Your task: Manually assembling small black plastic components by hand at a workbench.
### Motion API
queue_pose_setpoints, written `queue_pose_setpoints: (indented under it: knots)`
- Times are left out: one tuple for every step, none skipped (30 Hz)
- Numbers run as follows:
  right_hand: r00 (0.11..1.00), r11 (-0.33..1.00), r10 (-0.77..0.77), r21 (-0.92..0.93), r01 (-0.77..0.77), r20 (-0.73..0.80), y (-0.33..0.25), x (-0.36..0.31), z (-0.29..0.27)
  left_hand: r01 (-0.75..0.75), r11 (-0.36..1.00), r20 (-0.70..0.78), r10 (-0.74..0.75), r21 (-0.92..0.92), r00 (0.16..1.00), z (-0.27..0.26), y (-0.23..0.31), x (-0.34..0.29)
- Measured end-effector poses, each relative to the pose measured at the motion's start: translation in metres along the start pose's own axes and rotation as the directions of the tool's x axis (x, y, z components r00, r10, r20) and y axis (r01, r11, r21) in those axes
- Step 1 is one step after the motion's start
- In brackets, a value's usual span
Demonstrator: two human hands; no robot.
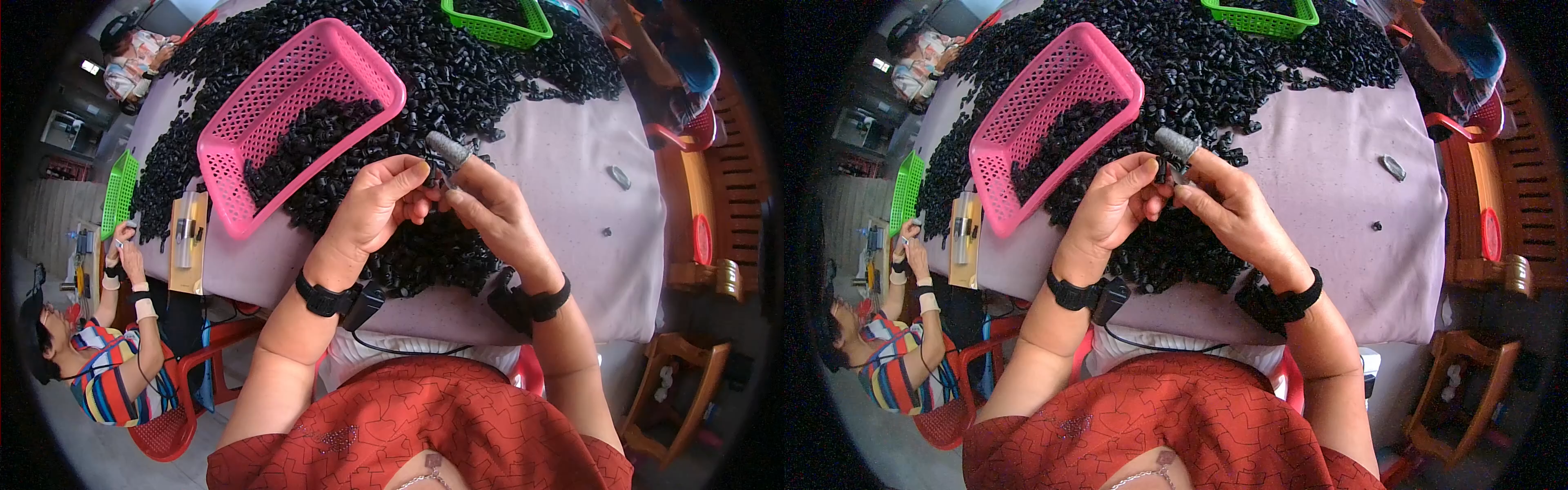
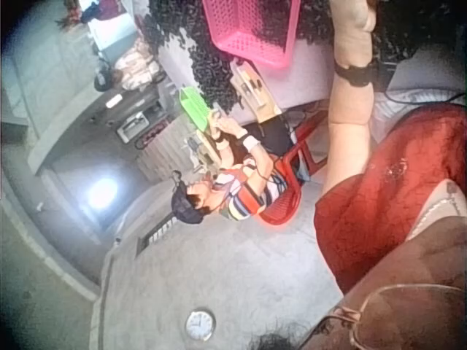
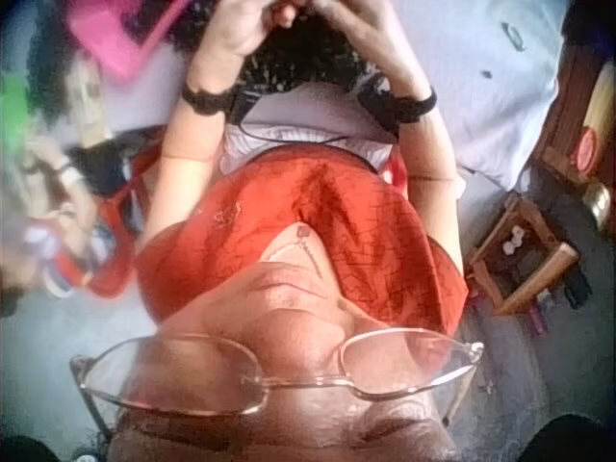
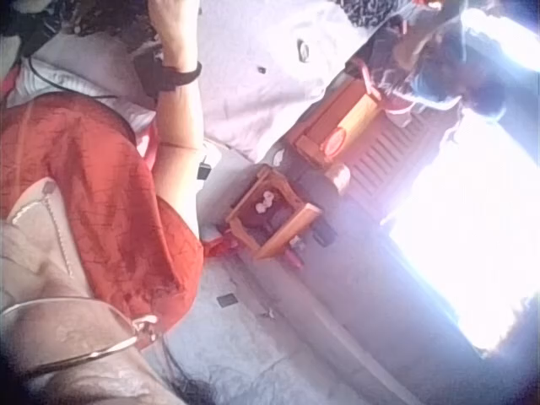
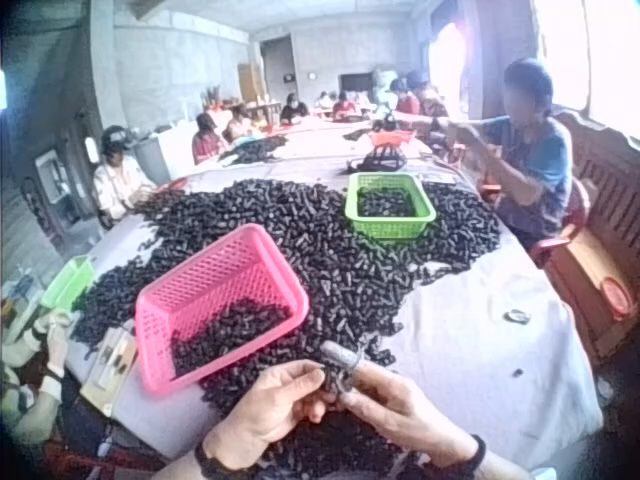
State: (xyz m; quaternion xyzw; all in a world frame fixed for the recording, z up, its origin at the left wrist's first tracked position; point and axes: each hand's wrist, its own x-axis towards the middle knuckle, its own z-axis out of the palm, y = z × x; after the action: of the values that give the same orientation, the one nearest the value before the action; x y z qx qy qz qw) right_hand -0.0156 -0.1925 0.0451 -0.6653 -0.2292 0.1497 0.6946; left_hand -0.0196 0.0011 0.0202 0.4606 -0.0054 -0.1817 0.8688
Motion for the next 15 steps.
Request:
queue_pose_setpoints:
  knots:
    - [1.0,1.0,0.001,0.028,-0.002,0.01,0.001,-0.0009,-0.001,-0.006,1.0,-0.01,0.006,0.009,1.0,0.0009,0.0003,-0.0002]
    - [1.0,0.998,0.002,0.057,-0.004,0.019,0.0015,-0.0017,-0.0021,-0.006,1.0,-0.01,0.006,0.009,1.0,0.0009,0.0002,-0.0002]
    - [1.0,0.998,0.003,0.057,-0.004,0.018,0.0009,-0.0022,-0.0034,-0.007,1.0,0.002,0.007,0.013,1.0,0.0008,-0.0002,-0.0001]
    - [0.998,0.996,0.033,0.077,-0.037,0.053,-0.0003,-0.0025,-0.0046,-0.007,1.0,0.013,0.007,0.018,1.0,0.0007,-0.0003,-0.0001]
    - [0.994,0.993,0.062,0.097,-0.071,0.088,-0.0009,-0.0025,-0.0054,-0.007,1.0,0.013,0.007,0.018,1.0,0.0008,-0.0004,0.0001]
    - [0.994,0.993,0.062,0.097,-0.071,0.087,-0.0002,-0.0022,-0.0053,0.005,1.0,0.019,-0.005,0.011,1.0,0.0008,-0.0003,0.0004]
    - [0.995,0.993,0.045,0.102,-0.054,0.094,0.0016,-0.0016,-0.005,0.016,1.0,0.026,-0.016,0.004,1.0,0.0006,-0.0004,0.0007]
    - [0.995,0.994,0.027,0.107,-0.038,0.101,0.0025,-0.0013,-0.0046,0.016,1.0,0.026,-0.016,0.004,1.0,-0.0002,-0.001,0.0011]
    - [0.995,0.994,0.027,0.107,-0.038,0.101,0.0021,-0.0014,-0.0043,0.017,1.0,0.035,-0.017,0.009,0.999,-0.0016,-0.0021,0.0015]
    - [0.995,0.991,0.034,0.123,-0.046,0.097,0.0012,-0.0016,-0.0039,0.017,1.0,0.045,-0.018,0.013,0.999,-0.0027,-0.0028,0.002]
    - [0.995,0.989,0.041,0.139,-0.054,0.093,0.0004,-0.0016,-0.0038,0.017,1.0,0.045,-0.018,0.013,0.999,-0.0032,-0.0031,0.0024]
    - [0.995,0.989,0.041,0.139,-0.054,0.093,-0.0005,-0.0014,-0.0041,0.02,1.0,0.05,-0.02,0.016,0.999,-0.0036,-0.0031,0.0027]
    - [0.993,0.989,0.047,0.131,-0.061,0.106,-0.0013,-0.0011,-0.0047,0.022,1.0,0.055,-0.023,0.019,0.998,-0.0038,-0.0031,0.0028]
    - [0.992,0.99,0.053,0.124,-0.067,0.118,-0.0017,-0.001,-0.0052,0.022,1.0,0.055,-0.023,0.019,0.998,-0.0035,-0.003,0.0029]
    - [0.992,0.99,0.052,0.123,-0.067,0.118,-0.0013,-0.001,-0.0054,0.028,0.999,0.054,-0.029,0.017,0.998,-0.0029,-0.0029,0.0031]
